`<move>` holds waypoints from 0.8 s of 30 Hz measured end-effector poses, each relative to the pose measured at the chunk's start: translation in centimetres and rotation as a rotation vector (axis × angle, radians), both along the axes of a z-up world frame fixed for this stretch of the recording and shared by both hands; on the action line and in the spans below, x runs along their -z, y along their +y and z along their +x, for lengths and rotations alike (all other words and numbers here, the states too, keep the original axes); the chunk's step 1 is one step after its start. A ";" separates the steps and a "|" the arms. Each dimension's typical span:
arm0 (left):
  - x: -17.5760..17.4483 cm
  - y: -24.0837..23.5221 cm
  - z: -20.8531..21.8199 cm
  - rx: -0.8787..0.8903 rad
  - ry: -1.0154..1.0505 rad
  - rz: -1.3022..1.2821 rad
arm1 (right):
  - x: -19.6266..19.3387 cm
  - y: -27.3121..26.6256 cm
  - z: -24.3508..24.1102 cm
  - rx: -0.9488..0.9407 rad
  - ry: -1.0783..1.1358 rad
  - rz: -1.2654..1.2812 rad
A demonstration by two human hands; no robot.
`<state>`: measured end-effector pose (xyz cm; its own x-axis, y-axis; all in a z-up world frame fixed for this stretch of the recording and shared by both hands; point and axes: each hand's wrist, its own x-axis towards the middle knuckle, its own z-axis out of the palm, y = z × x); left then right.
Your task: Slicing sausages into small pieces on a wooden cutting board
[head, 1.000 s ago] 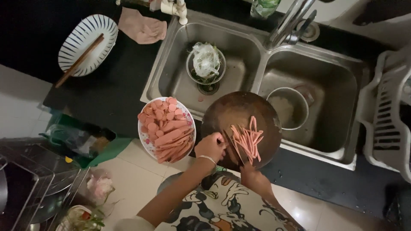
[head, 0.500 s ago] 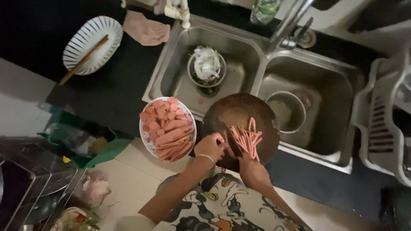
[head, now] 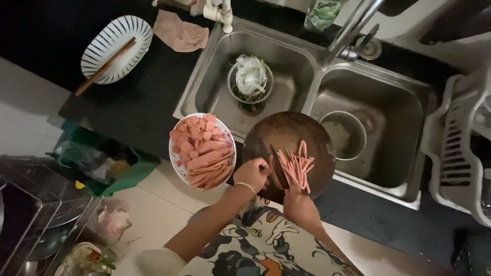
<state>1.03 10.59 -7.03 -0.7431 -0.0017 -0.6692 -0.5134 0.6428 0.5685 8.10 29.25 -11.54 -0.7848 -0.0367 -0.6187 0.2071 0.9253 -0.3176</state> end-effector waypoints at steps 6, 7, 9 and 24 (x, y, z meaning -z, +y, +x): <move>1.3 0.5 -0.2 -0.049 -0.017 -0.004 | -2.5 -1.6 -0.5 0.074 -0.018 0.001; 2.2 0.7 -0.1 -0.025 0.010 -0.051 | -2.8 -1.9 -0.7 0.097 -0.088 0.026; 2.6 0.8 -0.1 0.000 0.035 -0.097 | -4.0 -2.4 -1.1 0.121 -0.159 0.051; -0.1 1.2 -1.4 0.027 -0.105 -0.078 | -1.3 -0.2 -0.1 0.060 0.108 -0.003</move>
